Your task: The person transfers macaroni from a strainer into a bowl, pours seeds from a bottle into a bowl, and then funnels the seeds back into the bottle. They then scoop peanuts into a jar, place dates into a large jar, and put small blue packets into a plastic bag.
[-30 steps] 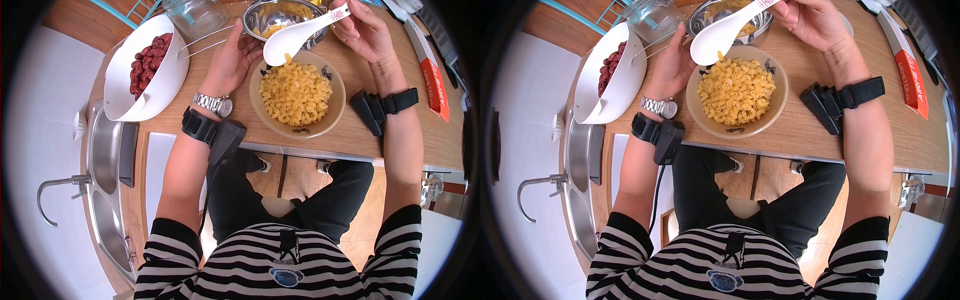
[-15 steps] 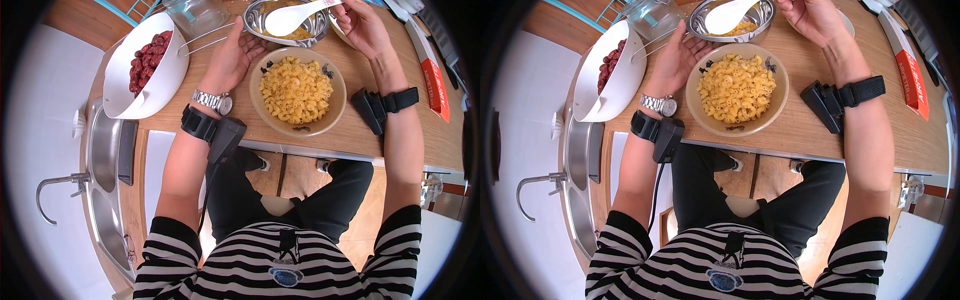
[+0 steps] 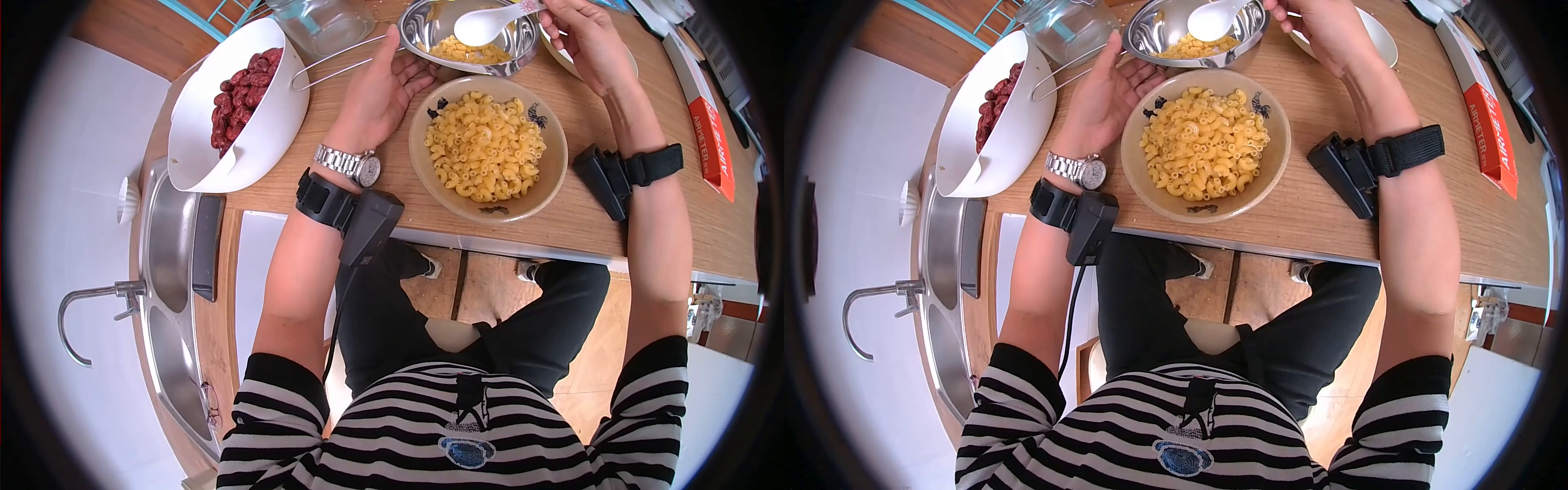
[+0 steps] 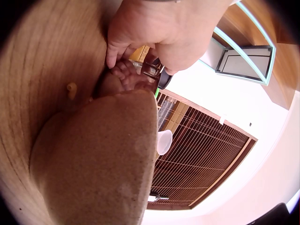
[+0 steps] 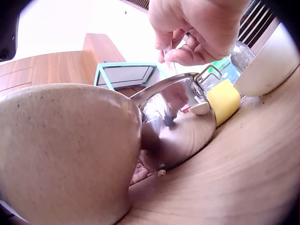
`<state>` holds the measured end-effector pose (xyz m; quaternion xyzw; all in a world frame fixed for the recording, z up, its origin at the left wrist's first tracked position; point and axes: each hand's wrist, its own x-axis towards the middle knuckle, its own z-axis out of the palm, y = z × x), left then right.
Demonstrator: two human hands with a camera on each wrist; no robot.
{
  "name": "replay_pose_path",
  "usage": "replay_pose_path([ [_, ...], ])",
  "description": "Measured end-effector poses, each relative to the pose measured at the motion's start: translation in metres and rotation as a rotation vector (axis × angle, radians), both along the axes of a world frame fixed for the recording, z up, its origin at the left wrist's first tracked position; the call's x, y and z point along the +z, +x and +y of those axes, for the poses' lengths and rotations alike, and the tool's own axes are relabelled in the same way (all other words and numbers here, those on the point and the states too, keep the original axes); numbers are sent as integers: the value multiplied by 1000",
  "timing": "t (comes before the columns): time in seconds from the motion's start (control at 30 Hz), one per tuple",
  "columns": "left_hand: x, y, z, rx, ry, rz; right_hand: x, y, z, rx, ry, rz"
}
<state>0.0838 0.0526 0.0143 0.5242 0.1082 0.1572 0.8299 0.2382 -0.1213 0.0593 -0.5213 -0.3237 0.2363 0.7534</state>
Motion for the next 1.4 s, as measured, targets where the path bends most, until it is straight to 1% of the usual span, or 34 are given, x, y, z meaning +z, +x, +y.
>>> replay_pose_path([
  [0.07,-1,1,1,-1,-11,-2,-1,1,0,-32,-37,1],
  [0.27,-1,1,0,2,-20,3,-4,6,-2,9,-81,76],
  [0.33,-1,1,0,2,-18,2,-4,5,-2,55,-106,80],
  [0.47,1,0,-2,13,-1,-11,-3,7,-3,47,-139,122],
  [0.53,1,0,-1,12,0,-9,-8,13,-3,51,-138,244],
  [0.57,1,0,-1,13,2,-7,-7,14,-3,51,-138,244],
  [0.63,1,0,-1,11,5,-12,-7,14,-2,83,-81,351],
  [0.83,0,0,-1,10,16,-21,-4,13,-3,95,21,481],
  [0.97,-2,1,1,-10,11,-22,-3,13,-6,136,66,503],
  [1.07,-1,1,0,5,15,-18,-3,13,-7,161,70,457],
  [1.13,-1,1,0,-4,19,-22,-3,12,-6,210,140,465],
  [1.27,-1,0,0,-16,37,-30,5,4,-6,215,185,480],
  [1.4,-3,1,3,-15,10,-6,4,6,-6,271,232,502],
])
